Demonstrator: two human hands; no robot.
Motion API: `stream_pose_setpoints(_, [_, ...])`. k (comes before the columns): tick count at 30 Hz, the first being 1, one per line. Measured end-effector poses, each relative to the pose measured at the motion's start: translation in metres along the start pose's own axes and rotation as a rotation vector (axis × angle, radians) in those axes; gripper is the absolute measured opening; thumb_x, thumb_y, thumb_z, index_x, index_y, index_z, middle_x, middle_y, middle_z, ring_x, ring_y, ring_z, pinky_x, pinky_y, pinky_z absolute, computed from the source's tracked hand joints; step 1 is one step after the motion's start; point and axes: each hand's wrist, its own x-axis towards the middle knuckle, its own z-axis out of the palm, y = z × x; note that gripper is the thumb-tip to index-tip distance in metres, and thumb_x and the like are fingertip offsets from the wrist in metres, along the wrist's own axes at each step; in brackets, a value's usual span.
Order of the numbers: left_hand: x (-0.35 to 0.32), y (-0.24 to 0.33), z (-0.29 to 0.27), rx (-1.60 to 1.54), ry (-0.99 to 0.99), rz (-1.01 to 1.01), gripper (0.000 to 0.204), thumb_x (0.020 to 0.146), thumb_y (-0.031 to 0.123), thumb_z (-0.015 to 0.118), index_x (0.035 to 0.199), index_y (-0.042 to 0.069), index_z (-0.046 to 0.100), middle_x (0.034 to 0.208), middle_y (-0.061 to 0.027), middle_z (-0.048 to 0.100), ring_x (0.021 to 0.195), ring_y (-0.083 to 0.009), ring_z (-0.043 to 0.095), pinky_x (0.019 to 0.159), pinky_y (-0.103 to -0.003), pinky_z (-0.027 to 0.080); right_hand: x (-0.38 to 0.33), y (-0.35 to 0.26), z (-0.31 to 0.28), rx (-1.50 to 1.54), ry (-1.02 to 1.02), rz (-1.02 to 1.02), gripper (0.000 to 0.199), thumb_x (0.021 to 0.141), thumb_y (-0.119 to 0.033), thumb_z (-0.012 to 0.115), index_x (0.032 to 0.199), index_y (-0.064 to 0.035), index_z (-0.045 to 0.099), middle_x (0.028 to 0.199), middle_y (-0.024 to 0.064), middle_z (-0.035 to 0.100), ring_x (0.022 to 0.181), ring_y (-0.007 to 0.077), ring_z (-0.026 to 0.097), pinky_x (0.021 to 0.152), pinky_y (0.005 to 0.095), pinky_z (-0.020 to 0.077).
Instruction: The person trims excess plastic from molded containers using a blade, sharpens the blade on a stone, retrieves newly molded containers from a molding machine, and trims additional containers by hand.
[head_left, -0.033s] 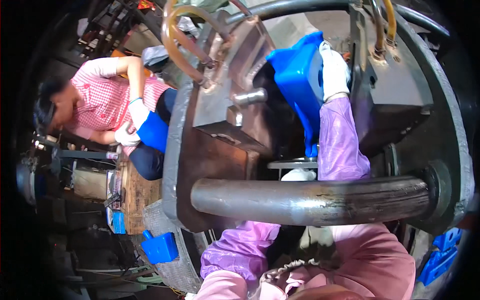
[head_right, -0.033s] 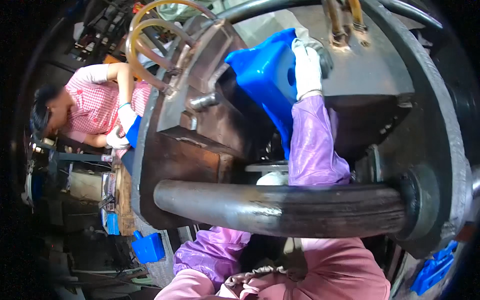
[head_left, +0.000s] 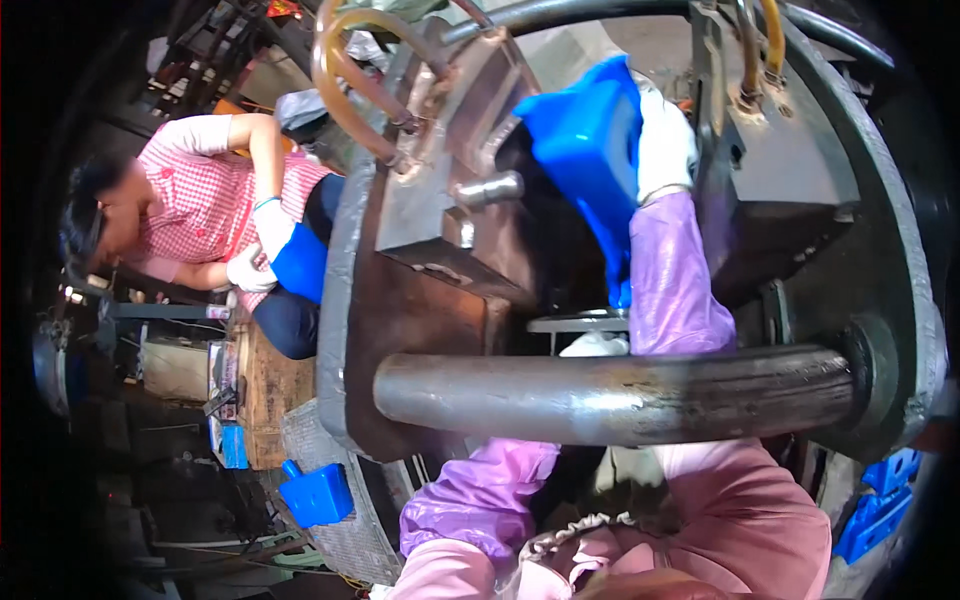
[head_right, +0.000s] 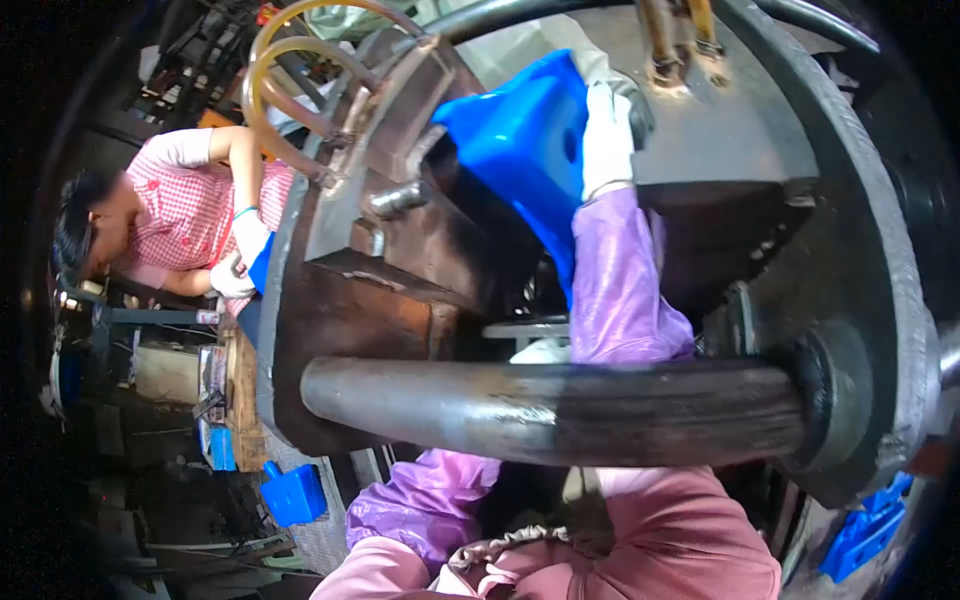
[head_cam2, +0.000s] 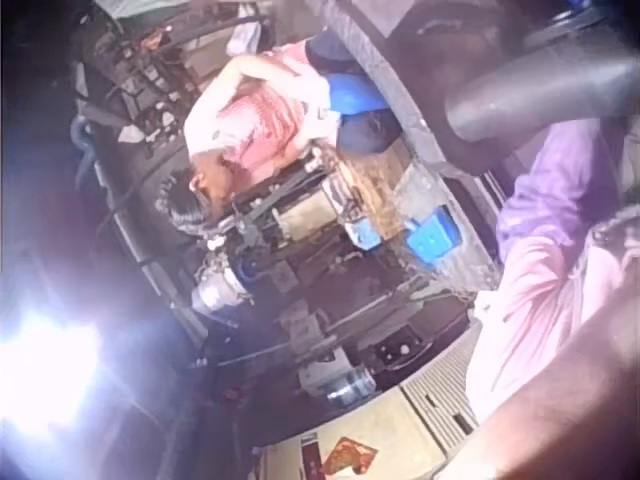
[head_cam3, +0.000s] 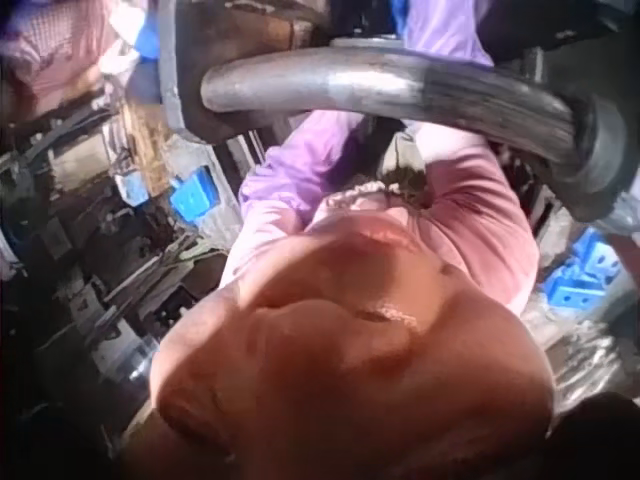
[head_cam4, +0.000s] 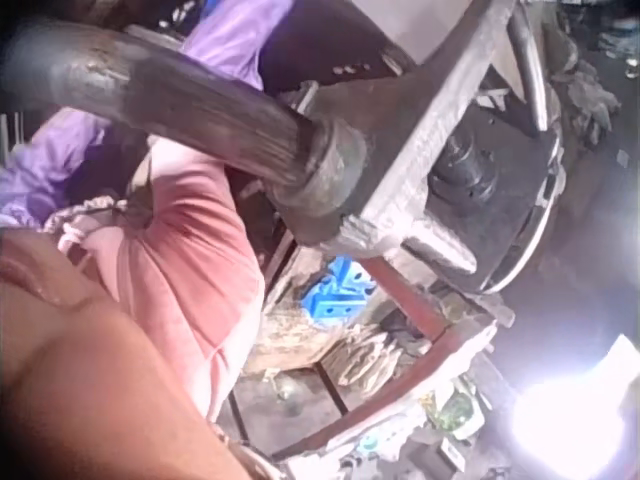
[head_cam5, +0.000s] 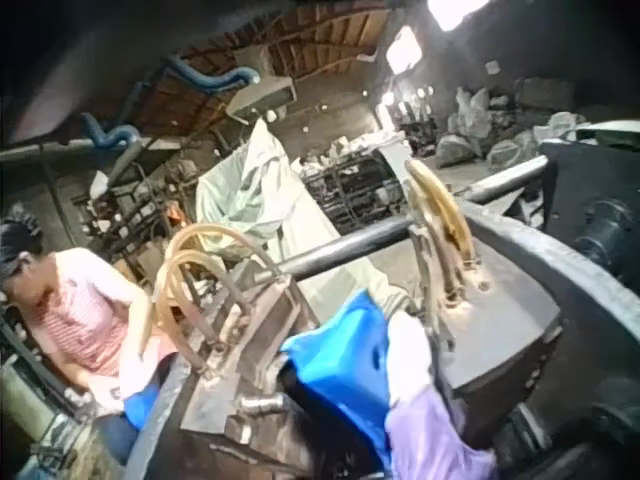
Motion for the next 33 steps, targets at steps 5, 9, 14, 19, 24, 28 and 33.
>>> stream_pose_setpoints(5, [-0.1,0.105,-0.054,0.156,-0.279,0.4,0.036,0.101,0.023,0.051,0.123,-0.003,0.063,0.103,-0.0174,0.072,0.089,-0.0231,0.07,0.082,-0.034,0.058,-0.146,-0.034,-0.035,-0.433,0.034,-0.086,0.041,0.105,-0.021,0.044,0.139,-0.0001,0.051,0.138,0.0178,0.055,0.13,0.0308,0.05,0.11,0.0393,0.0389])
stream_pose_setpoints(9, [-0.163,0.205,-0.128,0.036,-0.116,0.715,0.048,0.098,0.029,0.058,0.135,-0.002,0.054,0.119,-0.0176,0.066,0.103,-0.0244,0.067,0.087,-0.035,0.055,-0.215,-0.014,-0.061,-0.061,0.066,0.489,0.039,0.103,-0.025,0.048,0.136,-0.0053,0.055,0.137,0.0171,0.056,0.125,0.0321,0.054,0.108,0.0399,0.0402])
stream_pose_setpoints(14, [-0.03,0.297,-0.15,0.915,0.763,0.733,0.068,0.091,0.051,0.05,0.142,0.005,0.048,0.129,-0.0226,0.061,0.117,-0.034,0.062,0.1,-0.043,0.047,-0.197,0.045,-0.069,0.119,-0.261,0.631,0.038,0.103,-0.026,0.049,0.135,-0.0057,0.056,0.134,0.0183,0.057,0.122,0.0332,0.056,0.105,0.0405,0.0422])
stream_pose_setpoints(19, [0.082,0.308,-0.138,1.395,0.419,0.275,0.052,0.092,0.048,0.053,0.097,0.0,0.07,0.089,-0.021,0.071,0.087,-0.0369,0.069,0.084,-0.045,0.053,-0.194,0.084,-0.067,0.114,-0.367,0.6,0.038,0.102,-0.027,0.049,0.134,-0.0061,0.056,0.132,0.0194,0.058,0.119,0.0343,0.057,0.102,0.0411,0.0443])
stream_pose_setpoints(24, [0.094,0.291,-0.133,0.825,0.211,0.167,0.053,0.09,0.047,0.053,0.093,-0.003,0.07,0.08,-0.0201,0.069,0.081,-0.0341,0.069,0.076,-0.043,0.052,-0.19,0.09,-0.06,-0.069,-0.338,0.527,0.038,0.102,-0.028,0.05,0.132,-0.0064,0.057,0.129,0.0205,0.059,0.116,0.0354,0.059,0.099,0.0417,0.0463])
stream_pose_setpoints(28, [0.097,0.274,-0.148,1.124,0.451,0.684,0.046,0.086,0.043,0.056,0.09,-0.001,0.069,0.083,-0.021,0.069,0.081,-0.036,0.068,0.076,-0.042,0.052,-0.179,0.083,-0.046,-0.312,-0.206,0.393,0.038,0.102,-0.029,0.05,0.132,-0.0068,0.058,0.127,0.0215,0.06,0.113,0.0363,0.061,0.096,0.0422,0.048])
stream_pose_setpoints(33, [0.048,0.292,-0.209,0.767,0.631,0.574,0.049,0.088,0.042,0.058,0.112,0.001,0.067,0.089,-0.014,0.068,0.075,-0.0215,0.067,0.067,-0.034,0.053,-0.178,0.064,-0.03,-0.392,-0.082,0.234,0.038,0.101,-0.03,0.051,0.13,-0.0071,0.058,0.125,0.0226,0.061,0.11,0.0374,0.062,0.093,0.0428,0.05])
